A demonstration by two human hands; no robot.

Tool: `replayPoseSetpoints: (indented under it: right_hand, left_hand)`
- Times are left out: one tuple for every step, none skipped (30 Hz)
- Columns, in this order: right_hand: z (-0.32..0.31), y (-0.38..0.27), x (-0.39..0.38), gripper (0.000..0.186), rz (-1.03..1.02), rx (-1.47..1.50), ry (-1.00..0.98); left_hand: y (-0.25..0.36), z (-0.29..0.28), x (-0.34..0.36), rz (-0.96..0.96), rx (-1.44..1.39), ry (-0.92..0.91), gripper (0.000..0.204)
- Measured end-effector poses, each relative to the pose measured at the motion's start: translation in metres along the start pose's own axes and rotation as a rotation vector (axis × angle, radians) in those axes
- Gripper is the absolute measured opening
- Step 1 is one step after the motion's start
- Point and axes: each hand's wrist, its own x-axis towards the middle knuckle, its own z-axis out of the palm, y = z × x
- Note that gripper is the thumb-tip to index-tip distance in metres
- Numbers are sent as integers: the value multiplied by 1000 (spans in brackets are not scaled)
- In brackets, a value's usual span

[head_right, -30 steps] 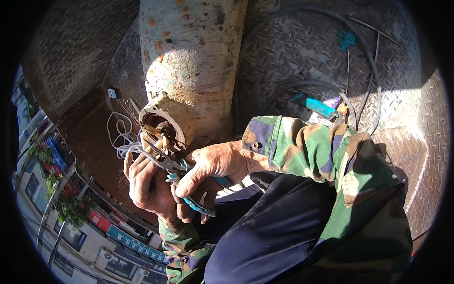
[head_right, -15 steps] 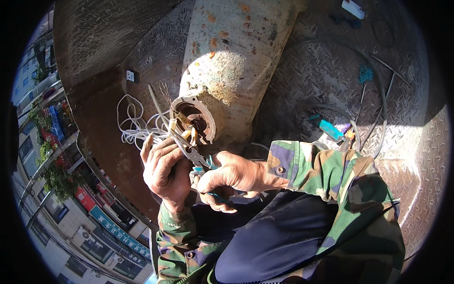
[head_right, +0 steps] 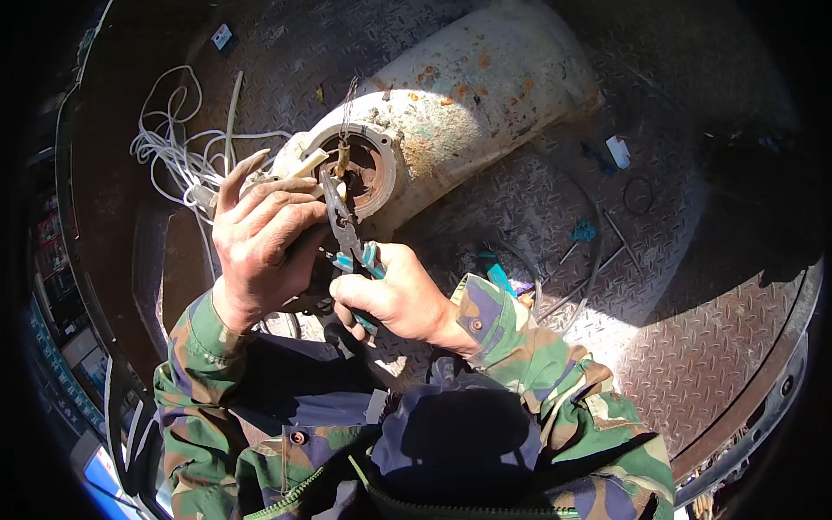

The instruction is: The person works on a dirty cylindrical electrical component, using pliers to strip and adjust wires, then wraps the connections with yellow tape. The person handles the component and wires throughout, occasionally repositioning the object to access different sides.

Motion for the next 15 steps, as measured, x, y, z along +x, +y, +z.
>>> replayPoseSetpoints:
  right_hand:
    - [3, -11, -7, 8, 87, 342, -162]
    - [5, -13, -23, 7, -67, 202, -279]
    - [6, -16, -36, 6, -205, 67, -413]
    - [5, -24, -41, 7, -302, -139, -363]
    - [7, -29, -44, 11, -119, 73, -185]
    - [-5, -31, -46, 14, -117, 177, -47]
    - [-27, -19, -53, 16, -249, 101, 81]
    - [-57, -6, -64, 14, -342, -8, 160]
    - [-90, 11, -78, 16, -347, -154, 346]
    - [-117, 22, -94, 23, -194, -511, 518]
    - [-138, 48, -103, 28, -189, -811, 637]
    - [-168, 72, -123, 29, -90, -1651, 725]
    - [-178, 79, -134, 28, 131, -1777, 656]
    - [-180, 76, -137, 26, 209, -1249, 673]
    - [-180, 73, -139, 25, 274, -720, 647]
  left_hand:
    - [-1, 0, -1, 5, 0, 5, 22]
    - [-2, -1, -4, -7, -7, 26, 21]
    - [-1, -3, -8, -18, -7, 12, 20]
    - [-3, -3, -4, -9, 6, 17, 21]
    - [-2, -3, -6, 0, 0, 6, 21]
    - [-7, -3, -11, 14, 13, -2, 22]
    - [-5, -3, -15, 4, 14, -3, 22]
    - [-3, -3, -14, -3, 24, 0, 22]
    - [-4, 1, -11, -5, 27, 5, 22]
    - [-3, 0, -8, -18, 6, -42, 26]
    - [-1, -2, -9, -35, -9, -38, 27]
    - [0, -3, -9, -51, -22, -29, 29]
    - [0, -1, -9, -64, -42, -19, 30]
    - [-2, -1, -9, -56, -34, -34, 36]
    - [-1, -3, -10, -64, -32, -38, 36]
